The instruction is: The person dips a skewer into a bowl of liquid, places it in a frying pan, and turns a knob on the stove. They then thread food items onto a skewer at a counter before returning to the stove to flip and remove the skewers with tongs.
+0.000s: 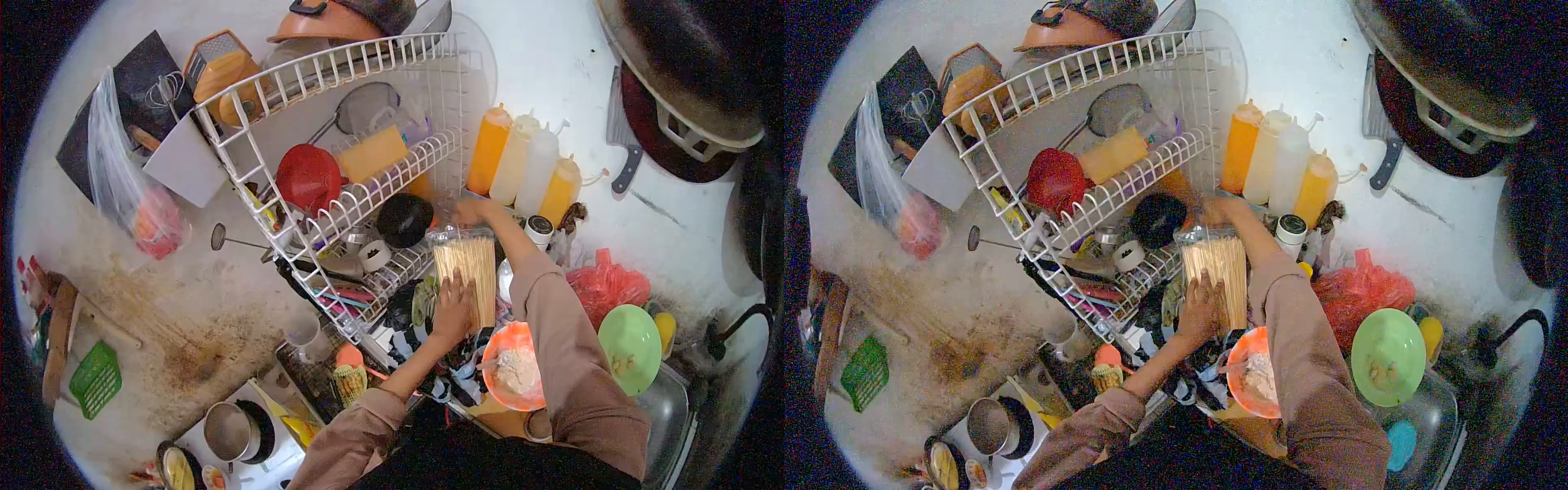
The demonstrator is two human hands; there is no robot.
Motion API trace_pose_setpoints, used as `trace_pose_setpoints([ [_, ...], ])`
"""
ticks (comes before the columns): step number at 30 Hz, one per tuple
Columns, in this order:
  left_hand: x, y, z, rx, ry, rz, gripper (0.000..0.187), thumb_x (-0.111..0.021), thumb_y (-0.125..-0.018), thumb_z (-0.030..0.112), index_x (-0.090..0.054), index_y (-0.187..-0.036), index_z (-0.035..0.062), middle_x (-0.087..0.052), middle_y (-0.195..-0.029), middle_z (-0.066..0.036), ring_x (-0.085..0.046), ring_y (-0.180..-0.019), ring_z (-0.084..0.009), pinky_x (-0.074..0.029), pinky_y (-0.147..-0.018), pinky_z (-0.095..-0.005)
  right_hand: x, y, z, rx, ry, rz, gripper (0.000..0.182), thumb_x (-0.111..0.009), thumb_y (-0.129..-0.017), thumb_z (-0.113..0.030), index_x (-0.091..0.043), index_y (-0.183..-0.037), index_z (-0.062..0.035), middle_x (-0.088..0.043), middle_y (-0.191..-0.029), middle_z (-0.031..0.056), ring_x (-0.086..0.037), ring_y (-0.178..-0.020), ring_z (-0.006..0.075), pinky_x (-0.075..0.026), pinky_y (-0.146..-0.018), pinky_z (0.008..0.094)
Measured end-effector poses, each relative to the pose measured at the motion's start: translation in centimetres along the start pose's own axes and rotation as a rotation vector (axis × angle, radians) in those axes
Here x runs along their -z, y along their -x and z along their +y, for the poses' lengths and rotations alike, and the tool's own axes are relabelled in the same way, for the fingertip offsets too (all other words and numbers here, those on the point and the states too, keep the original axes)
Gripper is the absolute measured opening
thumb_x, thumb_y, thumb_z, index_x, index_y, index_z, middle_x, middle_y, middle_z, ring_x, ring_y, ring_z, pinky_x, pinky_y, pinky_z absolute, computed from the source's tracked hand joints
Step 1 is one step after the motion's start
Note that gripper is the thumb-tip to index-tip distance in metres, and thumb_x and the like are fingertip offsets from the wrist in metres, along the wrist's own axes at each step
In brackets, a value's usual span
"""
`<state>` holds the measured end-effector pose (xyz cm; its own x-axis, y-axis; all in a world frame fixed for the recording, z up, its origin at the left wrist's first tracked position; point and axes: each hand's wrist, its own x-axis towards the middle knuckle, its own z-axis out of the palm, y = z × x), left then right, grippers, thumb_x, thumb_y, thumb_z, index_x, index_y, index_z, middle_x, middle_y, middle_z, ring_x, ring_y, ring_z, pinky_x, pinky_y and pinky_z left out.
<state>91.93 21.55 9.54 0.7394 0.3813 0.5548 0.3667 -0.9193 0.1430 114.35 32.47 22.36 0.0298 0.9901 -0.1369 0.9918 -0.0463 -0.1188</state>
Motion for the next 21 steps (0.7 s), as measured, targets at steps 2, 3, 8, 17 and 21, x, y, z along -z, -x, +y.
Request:
trace_pose_setpoints([
  [2,0.5,-0.1,0.1,0.015,0.032,0.001,0.065,-0.057,-0.069,0.008,-0.034,-0.130,0.0080,-0.018,-0.138,-0.023,-0.030,-0.119,-0.0425,-0.033,-0.096,-0.0425,1.2,0.0,0.0,0.054,0.137,0.208,0.027,-0.046,-0.077,-0.020,-0.062,-0.076,0.0002,-0.061,-0.077,0.0203,-0.059,-0.070,0.0339,-0.046,-0.065,0.0406],
  [3,0.7,0.0,0.2,0.013,0.044,0.004,0.066,-0.057,-0.068,0.009,-0.035,-0.130,0.0082,-0.017,-0.138,-0.023,-0.029,-0.119,-0.0427,-0.033,-0.096,-0.0427,2.1,0.1,-0.4,0.082,0.208,0.314,0.027,-0.044,-0.078,-0.019,-0.062,-0.074,0.0012,-0.060,-0.076,0.0223,-0.058,-0.071,0.0359,-0.046,-0.066,0.0414],
  [8,1.7,-0.3,0.2,0.030,0.142,-0.034,0.067,-0.060,-0.066,0.011,-0.036,-0.129,0.0085,-0.017,-0.138,-0.023,-0.027,-0.120,-0.0448,-0.032,-0.096,-0.0452,7.5,1.0,-3.7,-0.010,0.115,0.783,0.023,-0.043,-0.082,-0.016,-0.052,-0.078,0.0049,-0.054,-0.073,0.0277,-0.055,-0.070,0.0393,-0.044,-0.064,0.0460],
  [17,5.1,-0.3,-1.9,0.121,0.738,0.097,0.046,-0.053,-0.075,0.006,-0.043,-0.119,-0.0015,-0.039,-0.121,-0.022,-0.040,-0.109,-0.0362,-0.031,-0.095,-0.0411,10.3,15.8,-13.8,0.090,-0.450,1.299,0.016,-0.038,-0.089,-0.016,-0.035,-0.094,-0.0007,-0.055,-0.070,0.0185,-0.057,-0.063,0.0329,-0.044,-0.057,0.0424],
  [21,11.2,-1.0,-0.2,0.278,1.170,0.179,0.036,-0.045,-0.089,0.016,-0.041,-0.121,-0.0012,-0.047,-0.115,-0.012,-0.045,-0.105,-0.0195,-0.034,-0.090,-0.0299,7.7,22.9,-13.5,0.064,-0.718,1.280,0.012,-0.036,-0.091,-0.015,-0.032,-0.094,-0.0035,-0.053,-0.069,0.0110,-0.054,-0.056,0.0184,-0.044,-0.048,0.0302],
])
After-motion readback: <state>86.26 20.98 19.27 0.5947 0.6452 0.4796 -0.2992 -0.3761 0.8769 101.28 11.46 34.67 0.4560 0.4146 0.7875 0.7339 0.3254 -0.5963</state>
